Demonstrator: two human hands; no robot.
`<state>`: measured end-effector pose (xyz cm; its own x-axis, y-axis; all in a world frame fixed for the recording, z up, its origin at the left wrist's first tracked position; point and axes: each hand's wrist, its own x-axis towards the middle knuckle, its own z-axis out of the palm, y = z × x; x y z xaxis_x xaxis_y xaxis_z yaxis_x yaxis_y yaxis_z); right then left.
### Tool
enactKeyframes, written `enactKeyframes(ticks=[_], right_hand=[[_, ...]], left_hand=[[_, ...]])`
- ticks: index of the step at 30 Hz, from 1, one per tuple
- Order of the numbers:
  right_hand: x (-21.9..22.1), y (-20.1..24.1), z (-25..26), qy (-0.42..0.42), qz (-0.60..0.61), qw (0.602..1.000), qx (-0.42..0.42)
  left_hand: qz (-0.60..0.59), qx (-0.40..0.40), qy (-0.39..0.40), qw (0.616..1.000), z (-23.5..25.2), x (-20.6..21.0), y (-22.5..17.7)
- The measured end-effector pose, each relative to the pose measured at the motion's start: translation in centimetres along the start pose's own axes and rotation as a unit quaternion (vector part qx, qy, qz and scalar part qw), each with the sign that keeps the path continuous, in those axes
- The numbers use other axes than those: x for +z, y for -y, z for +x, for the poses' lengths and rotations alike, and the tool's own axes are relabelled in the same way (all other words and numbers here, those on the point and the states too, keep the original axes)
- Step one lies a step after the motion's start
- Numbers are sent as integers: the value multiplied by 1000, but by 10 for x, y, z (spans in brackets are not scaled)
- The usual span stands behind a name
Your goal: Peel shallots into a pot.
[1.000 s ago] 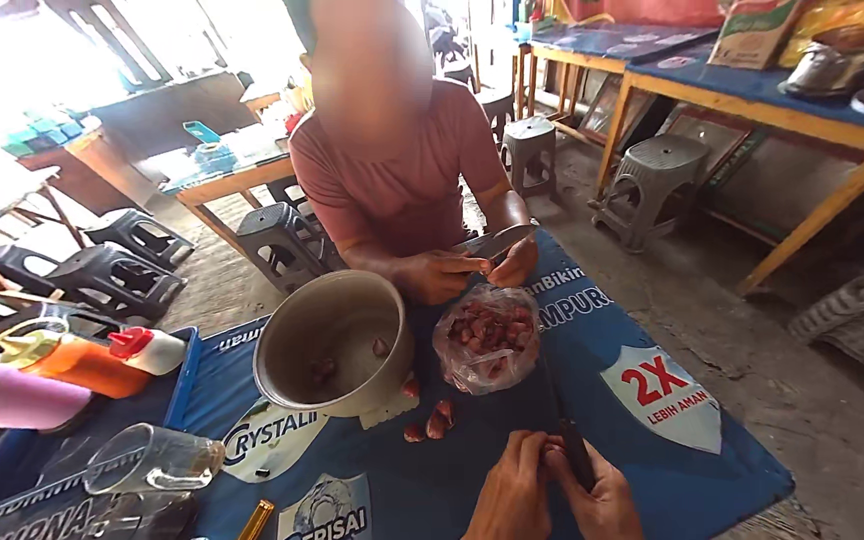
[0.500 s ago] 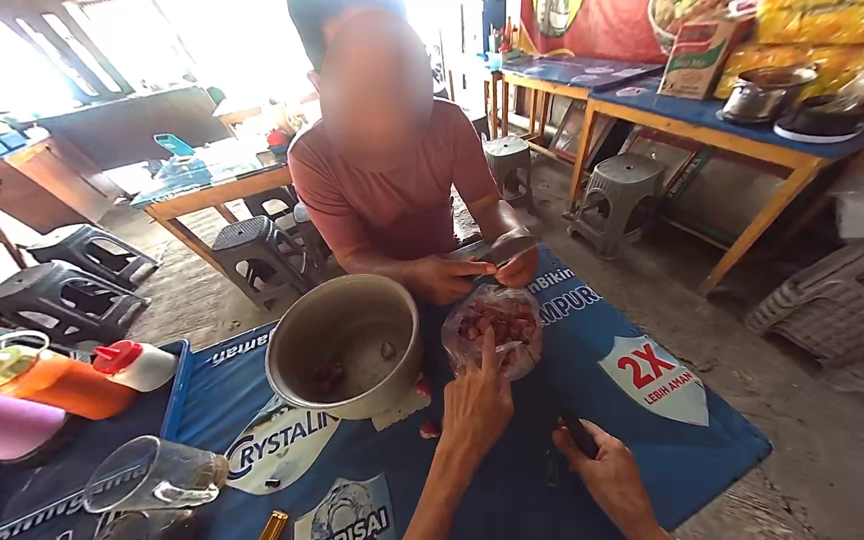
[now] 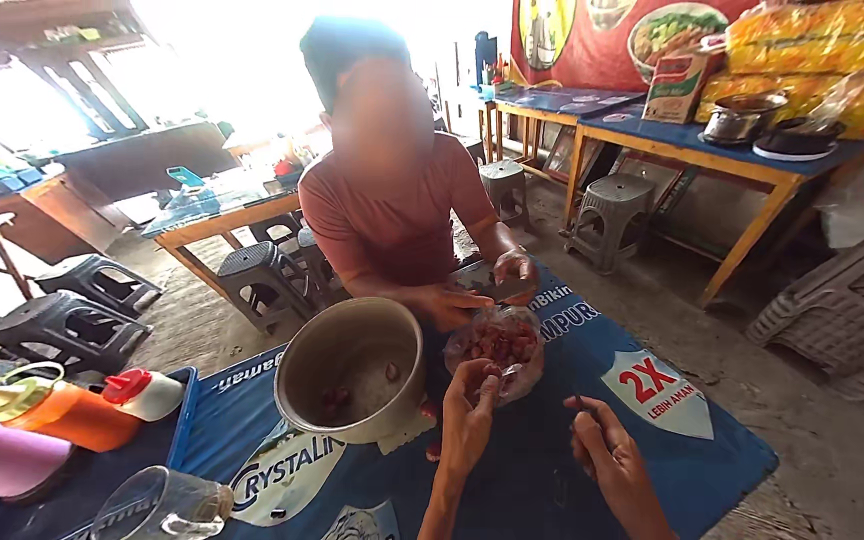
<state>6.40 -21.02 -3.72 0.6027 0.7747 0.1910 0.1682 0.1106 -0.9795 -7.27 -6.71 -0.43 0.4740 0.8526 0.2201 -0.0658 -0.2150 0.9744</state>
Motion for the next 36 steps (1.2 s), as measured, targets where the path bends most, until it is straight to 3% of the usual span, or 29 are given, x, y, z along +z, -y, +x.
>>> enactKeyframes(ticks=[2,5,11,19,25,36], right_hand=[[3,9,8,19,2,1000,4],[8,19,16,44,-9,998,39],[16,26,32,130,48,990,36],[21,27,48,182,72,978,68],[25,30,50,209,136,959,134],[36,37,53,161,212,934,238]], left_hand=[[-73,-21,20,997,2,8,-1],[-94,-21,21,995,3,19,1],[-151,-39,-24,988,4,33,4],[-161,-35,-109,980,8,40,2],[-154,9,-138,978,9,41,11],[-54,132,-192,971,10,47,32]])
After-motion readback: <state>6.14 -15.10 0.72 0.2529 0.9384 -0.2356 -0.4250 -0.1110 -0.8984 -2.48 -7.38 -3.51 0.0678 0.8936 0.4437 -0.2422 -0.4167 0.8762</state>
